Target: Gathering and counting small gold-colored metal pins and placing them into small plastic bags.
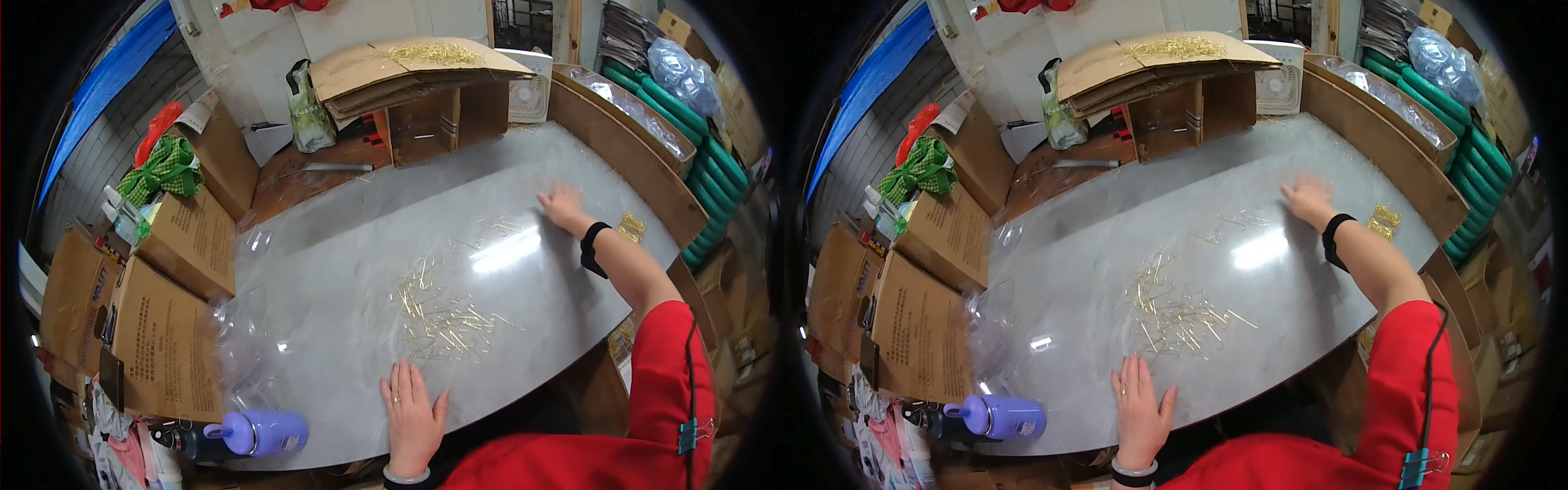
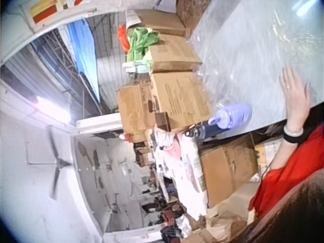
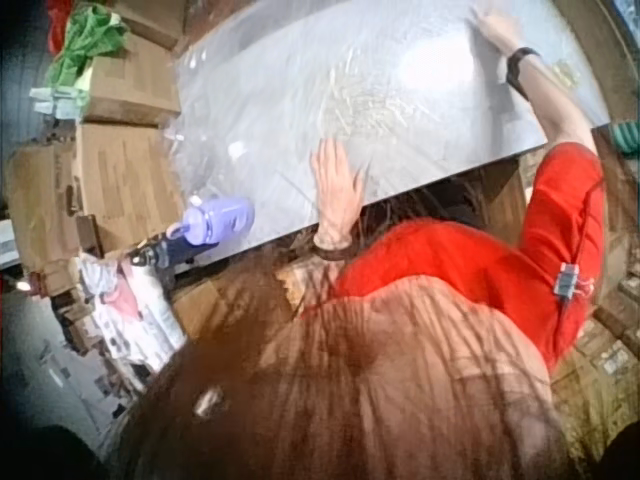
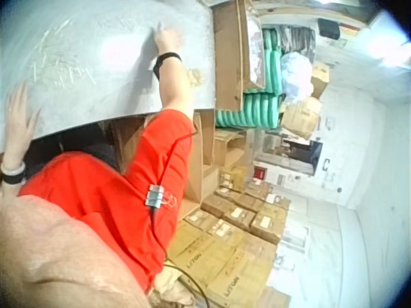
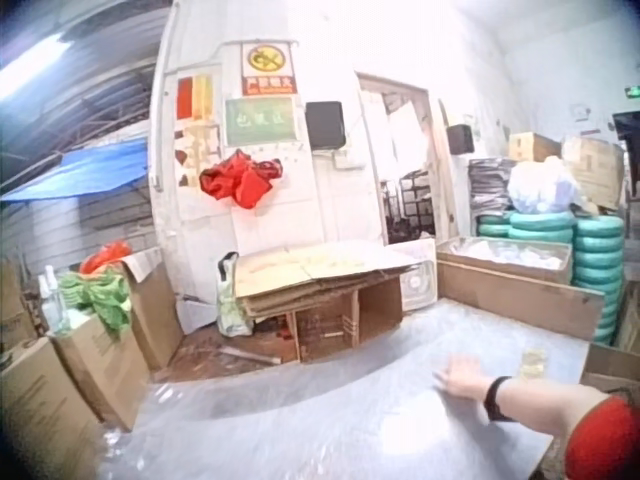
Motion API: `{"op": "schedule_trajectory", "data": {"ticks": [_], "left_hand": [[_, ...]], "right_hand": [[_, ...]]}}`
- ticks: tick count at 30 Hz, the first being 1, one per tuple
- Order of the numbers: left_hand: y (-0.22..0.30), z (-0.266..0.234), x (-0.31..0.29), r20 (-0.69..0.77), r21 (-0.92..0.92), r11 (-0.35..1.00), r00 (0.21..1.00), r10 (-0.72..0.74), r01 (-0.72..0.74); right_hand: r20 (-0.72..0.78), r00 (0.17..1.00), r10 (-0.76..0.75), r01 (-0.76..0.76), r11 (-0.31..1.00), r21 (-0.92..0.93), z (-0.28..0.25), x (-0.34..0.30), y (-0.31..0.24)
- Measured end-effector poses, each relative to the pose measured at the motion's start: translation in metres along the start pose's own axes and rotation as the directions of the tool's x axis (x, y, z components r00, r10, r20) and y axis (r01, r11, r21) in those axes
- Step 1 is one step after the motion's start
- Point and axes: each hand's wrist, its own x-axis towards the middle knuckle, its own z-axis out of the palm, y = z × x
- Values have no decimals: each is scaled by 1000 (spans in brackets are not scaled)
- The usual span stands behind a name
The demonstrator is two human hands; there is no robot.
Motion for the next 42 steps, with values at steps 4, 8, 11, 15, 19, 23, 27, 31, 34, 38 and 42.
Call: {"op": "schedule_trajectory", "data": {"ticks": [4,8,11,15,19,23,27,31,34,38,42], "left_hand": [[-5,-2,-6,-11,5,1000,1000,-26,26],[-2,-2,-2,18,21,1000,1000,-2,2],[-2,-6,0,49,68,995,996,73,-77],[-10,-8,-4,76,105,977,982,176,-183],[-11,-2,-7,-45,-31,995,995,89,-90],[-7,2,-9,-185,-103,995,982,-28,9],[-13,16,-6,-244,-28,999,970,-21,15],[-19,16,-12,-211,34,991,970,-119,129],[-14,17,-9,-149,112,984,981,-124,142],[-6,15,-1,-58,197,976,995,-81,91],[-7,14,1,-16,211,975,998,-65,67]], "right_hand": [[148,982,-118,139,981,-139,15,6,-22],[179,754,-632,641,768,13,31,-31,-85],[177,490,-854,852,511,109,43,-66,-130],[127,185,-975,964,204,168,46,-131,-166],[116,36,-993,991,51,125,40,-179,-170],[116,-135,-984,975,-111,194,37,-200,-160],[183,-211,-960,885,-108,454,19,-213,-143],[174,310,-935,848,355,395,-2,-235,-101],[160,531,-832,814,553,178,-1,-271,-56],[83,453,-888,884,459,87,7,-296,-51],[71,273,-959,932,282,230,13,-288,-77]]}}
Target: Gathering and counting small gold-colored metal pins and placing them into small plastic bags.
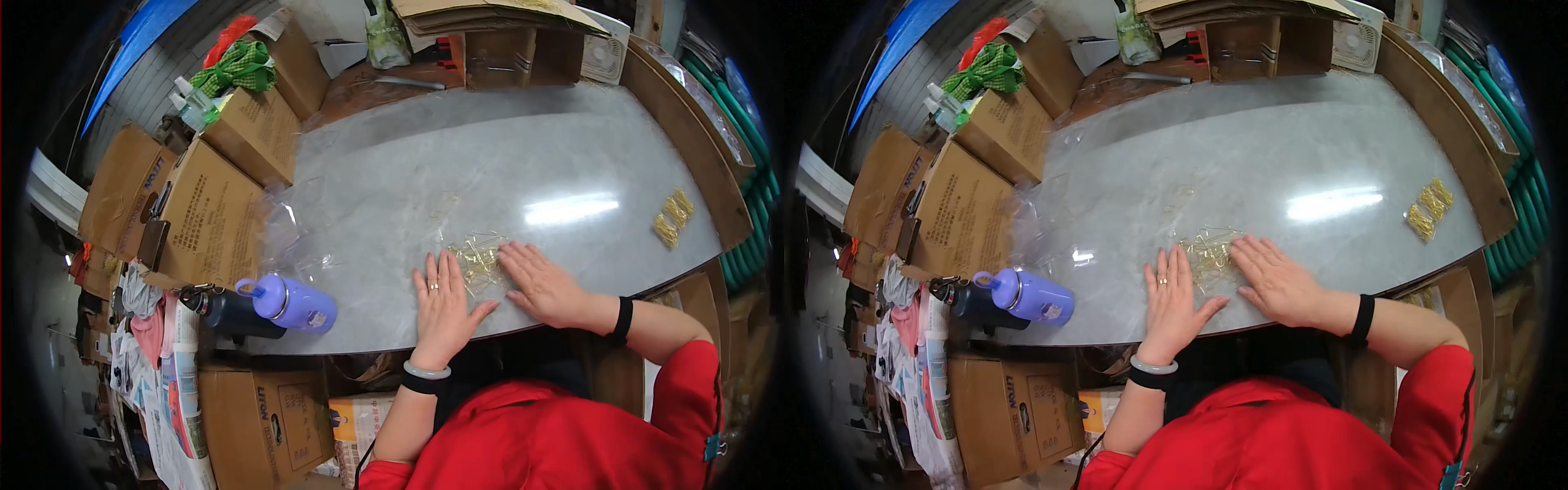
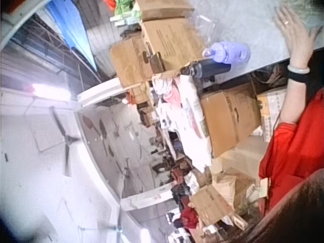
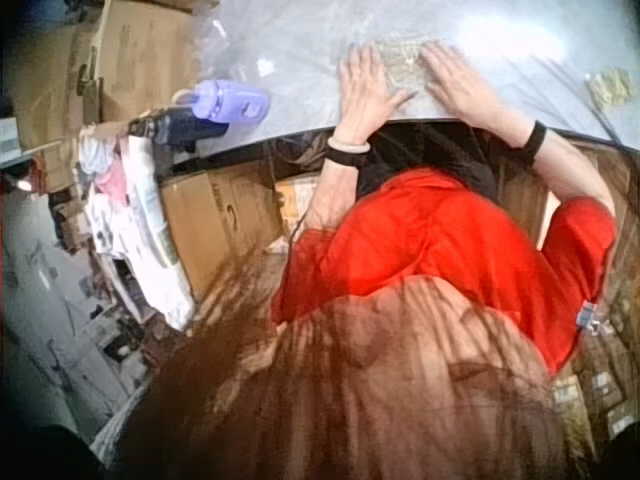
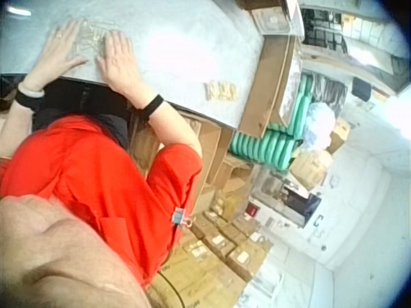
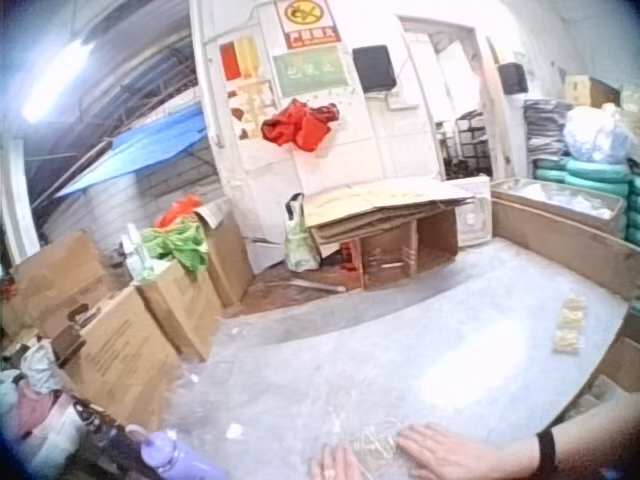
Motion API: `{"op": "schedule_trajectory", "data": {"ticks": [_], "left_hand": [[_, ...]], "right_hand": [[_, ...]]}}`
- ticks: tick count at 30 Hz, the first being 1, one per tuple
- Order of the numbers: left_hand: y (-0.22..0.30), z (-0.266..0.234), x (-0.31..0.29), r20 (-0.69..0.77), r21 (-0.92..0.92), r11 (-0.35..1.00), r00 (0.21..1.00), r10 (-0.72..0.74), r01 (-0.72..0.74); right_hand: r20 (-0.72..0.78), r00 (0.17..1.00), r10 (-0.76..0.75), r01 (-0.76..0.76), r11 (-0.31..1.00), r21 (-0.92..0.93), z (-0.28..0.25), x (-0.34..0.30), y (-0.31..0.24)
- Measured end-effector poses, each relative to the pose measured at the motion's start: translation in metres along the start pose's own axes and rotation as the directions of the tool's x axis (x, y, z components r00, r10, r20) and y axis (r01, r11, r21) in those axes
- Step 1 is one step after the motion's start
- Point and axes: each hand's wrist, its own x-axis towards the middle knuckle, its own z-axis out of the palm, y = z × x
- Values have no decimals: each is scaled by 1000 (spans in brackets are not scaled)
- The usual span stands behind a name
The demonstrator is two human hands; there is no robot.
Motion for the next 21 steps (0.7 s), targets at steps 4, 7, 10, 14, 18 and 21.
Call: {"op": "schedule_trajectory", "data": {"ticks": [4,7,10,14,18,21], "left_hand": [[4,-8,0,1,-3,1000,1000,-25,25],[4,-6,0,-32,-5,1000,999,-9,9],[0,-7,-1,-44,-22,1000,999,8,-9],[0,-1,-2,-103,-107,994,995,7,-18],[1,-6,-7,-188,-206,978,982,-9,-31],[-4,5,-9,-180,-210,978,983,-46,7]], "right_hand": [[49,997,-61,42,945,325,-17,52,16],[-70,994,86,-65,965,254,-5,122,67],[45,998,42,-49,987,152,-2,161,74],[251,937,-245,198,960,200,3,159,53],[240,903,-356,219,862,457,-7,118,51],[207,885,-417,344,885,314,-13,80,43]]}}
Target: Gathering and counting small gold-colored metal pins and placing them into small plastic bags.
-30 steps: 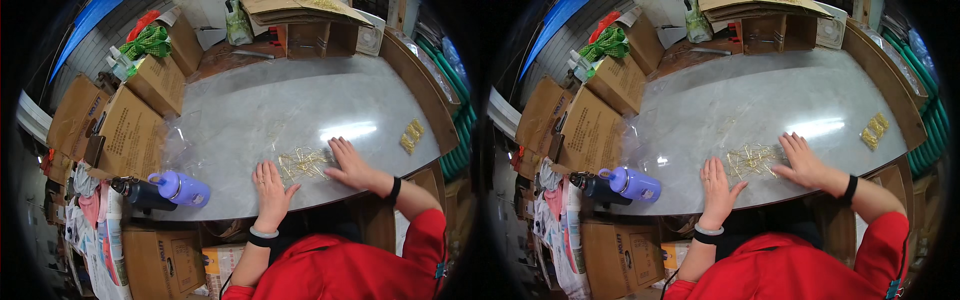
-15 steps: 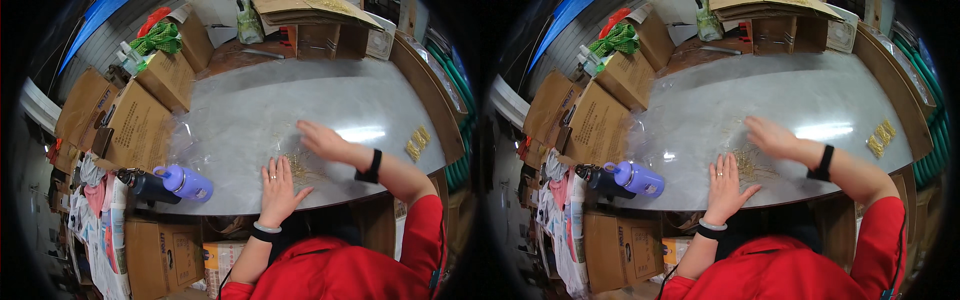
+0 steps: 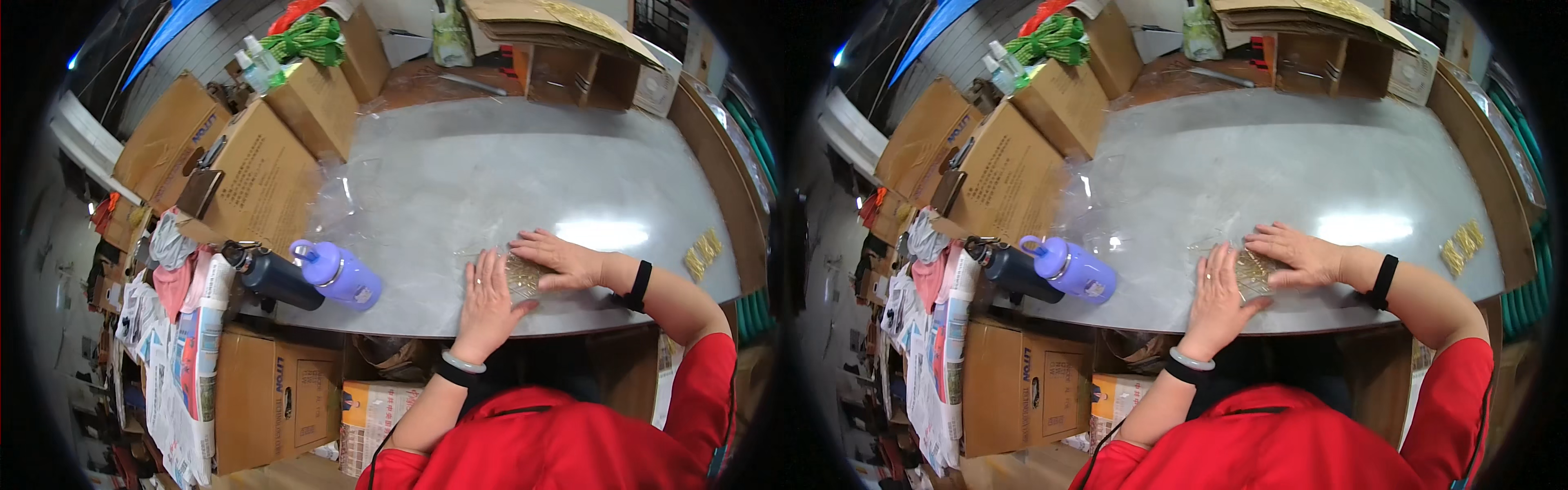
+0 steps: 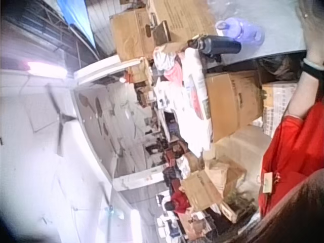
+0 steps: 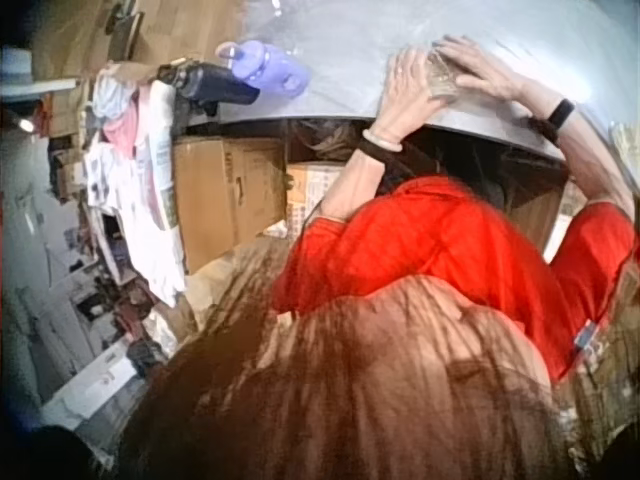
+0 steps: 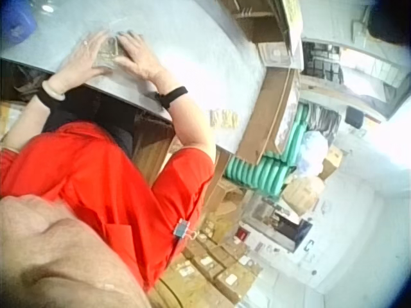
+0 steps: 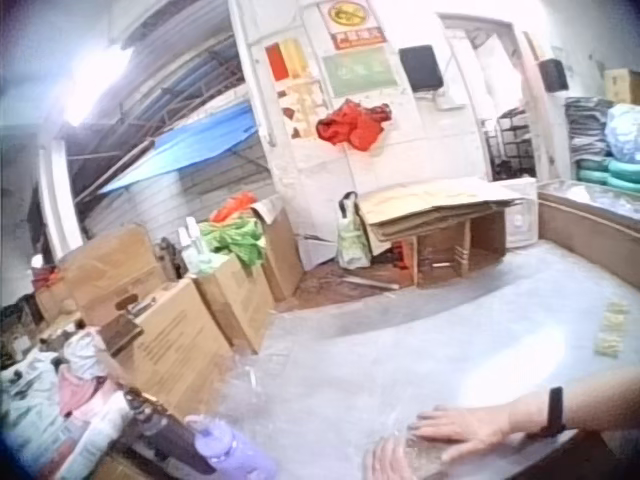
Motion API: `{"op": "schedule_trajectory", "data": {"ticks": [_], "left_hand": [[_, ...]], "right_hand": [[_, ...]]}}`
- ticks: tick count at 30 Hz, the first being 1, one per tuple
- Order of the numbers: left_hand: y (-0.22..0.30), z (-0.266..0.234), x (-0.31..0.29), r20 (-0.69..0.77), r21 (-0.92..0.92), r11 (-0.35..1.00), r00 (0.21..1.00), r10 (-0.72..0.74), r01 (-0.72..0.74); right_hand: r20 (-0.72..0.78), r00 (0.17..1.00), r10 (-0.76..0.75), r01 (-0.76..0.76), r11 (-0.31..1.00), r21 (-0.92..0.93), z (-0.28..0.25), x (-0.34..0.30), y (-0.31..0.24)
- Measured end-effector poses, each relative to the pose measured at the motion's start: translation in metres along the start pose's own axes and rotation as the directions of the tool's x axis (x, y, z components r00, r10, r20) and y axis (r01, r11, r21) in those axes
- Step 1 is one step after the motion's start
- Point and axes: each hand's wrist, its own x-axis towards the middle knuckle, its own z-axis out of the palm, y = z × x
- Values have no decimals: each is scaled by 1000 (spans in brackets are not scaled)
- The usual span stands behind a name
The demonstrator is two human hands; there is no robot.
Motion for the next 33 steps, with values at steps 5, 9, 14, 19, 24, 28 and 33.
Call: {"op": "schedule_trajectory", "data": {"ticks": [5,9,14,19,24,28,33], "left_hand": [[2,-1,6,115,62,996,992,57,-64],[0,-4,4,145,57,990,983,117,-126],[9,-8,6,188,28,978,963,196,-204],[15,6,7,221,-23,948,923,316,-319],[18,-2,7,137,-193,960,963,231,-203],[26,-3,7,-23,-272,955,993,119,-121],[18,-3,0,-114,-115,984,986,120,-133]], "right_hand": [[-49,996,71,-71,997,-14,17,-36,-36],[-293,925,240,-248,969,12,31,-61,-58],[-486,808,333,-449,882,-141,62,-67,-91],[-565,776,279,-374,926,-58,67,-52,-88],[-270,885,379,-404,913,-44,6,-12,-64],[-217,976,1,-64,957,-283,-7,58,-20],[-74,979,-191,156,929,-334,2,95,4]]}}
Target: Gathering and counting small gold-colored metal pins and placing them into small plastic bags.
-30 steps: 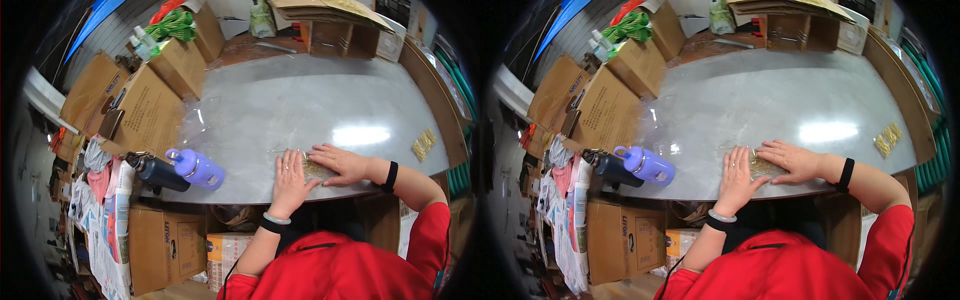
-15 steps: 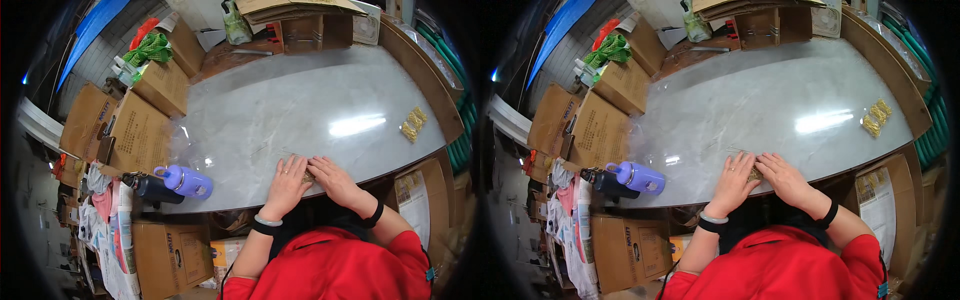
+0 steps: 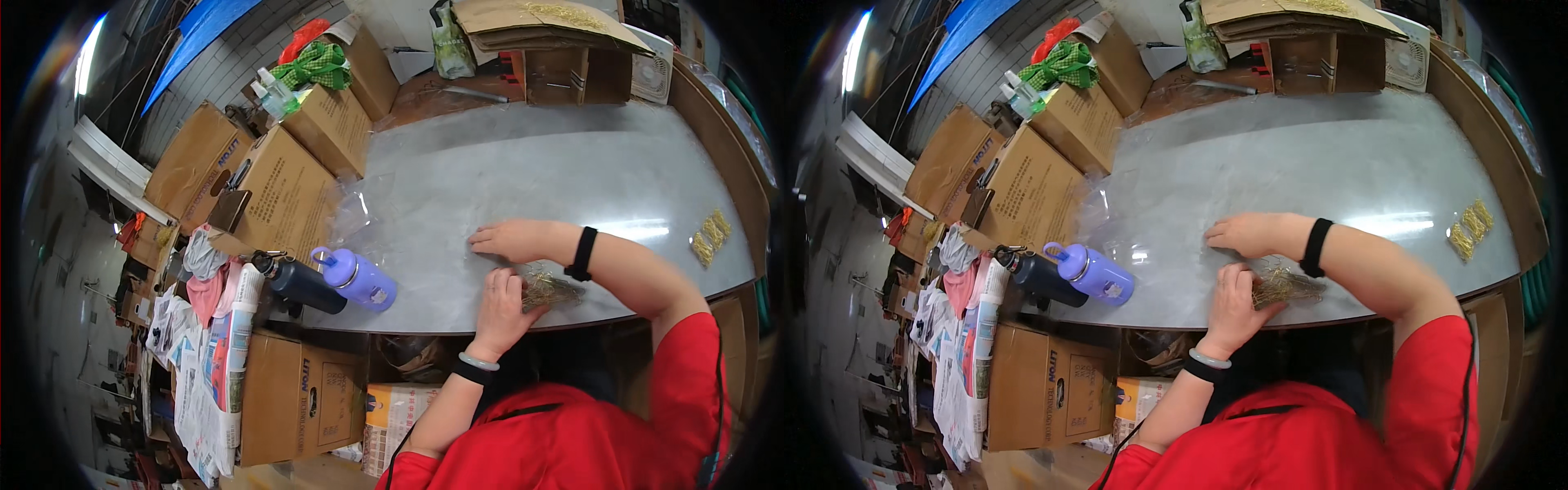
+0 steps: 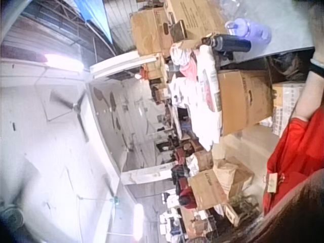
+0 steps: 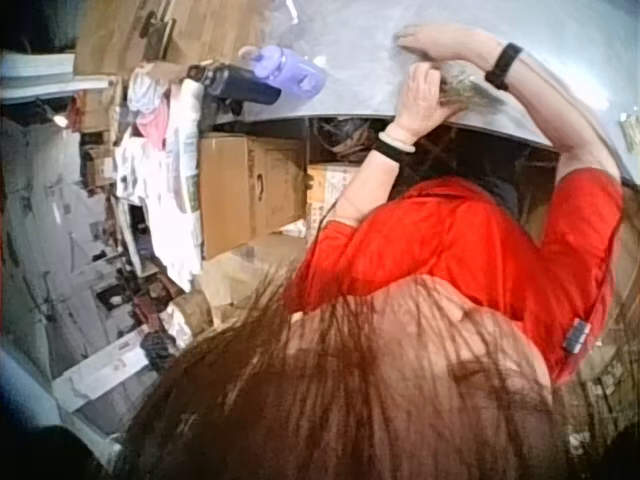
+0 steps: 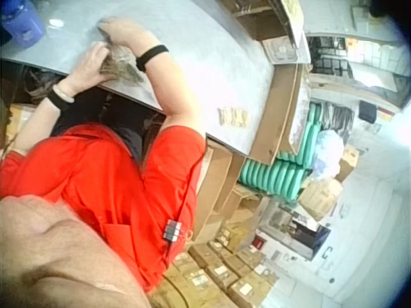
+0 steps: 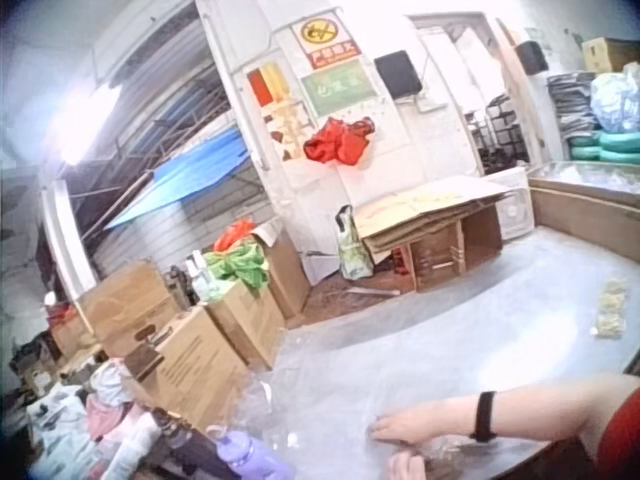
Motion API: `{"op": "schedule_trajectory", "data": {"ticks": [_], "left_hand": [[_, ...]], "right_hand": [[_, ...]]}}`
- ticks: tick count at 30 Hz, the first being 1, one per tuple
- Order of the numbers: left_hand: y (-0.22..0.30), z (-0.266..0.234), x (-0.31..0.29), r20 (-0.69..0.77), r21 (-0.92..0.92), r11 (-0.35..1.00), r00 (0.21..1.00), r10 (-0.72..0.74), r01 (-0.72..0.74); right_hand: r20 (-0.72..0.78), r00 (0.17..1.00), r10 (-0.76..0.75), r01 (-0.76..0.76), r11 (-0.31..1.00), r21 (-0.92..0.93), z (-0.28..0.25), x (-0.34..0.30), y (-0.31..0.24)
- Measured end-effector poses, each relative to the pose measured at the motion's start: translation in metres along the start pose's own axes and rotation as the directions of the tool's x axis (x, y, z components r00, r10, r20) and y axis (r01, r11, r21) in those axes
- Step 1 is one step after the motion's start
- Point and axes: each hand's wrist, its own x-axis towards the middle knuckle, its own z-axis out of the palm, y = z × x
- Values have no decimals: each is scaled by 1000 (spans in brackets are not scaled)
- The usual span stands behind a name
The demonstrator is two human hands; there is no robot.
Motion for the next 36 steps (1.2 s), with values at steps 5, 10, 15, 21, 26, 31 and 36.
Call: {"op": "schedule_trajectory", "data": {"ticks": [5,10,15,21,26,31,36], "left_hand": [[0,4,-1,-1,-42,998,999,-41,41],[-4,8,0,57,67,996,997,-57,53],[-3,3,2,261,212,977,961,-93,37],[8,6,9,317,168,984,948,0,-56],[8,9,10,279,105,992,959,44,-76],[6,11,8,211,41,994,973,89,-99],[5,14,2,173,-26,999,985,-28,33]], "right_hand": [[147,989,2,-17,995,100,-30,-64,-22],[17,980,197,-197,962,188,-33,-119,-56],[-244,764,597,-599,797,73,-40,-159,-121],[-496,640,587,-630,770,98,10,-160,-130],[-589,524,616,-581,764,282,21,-131,-132],[-596,426,681,-602,705,376,23,-126,-125],[-420,611,671,-340,702,626,20,-117,-128]]}}
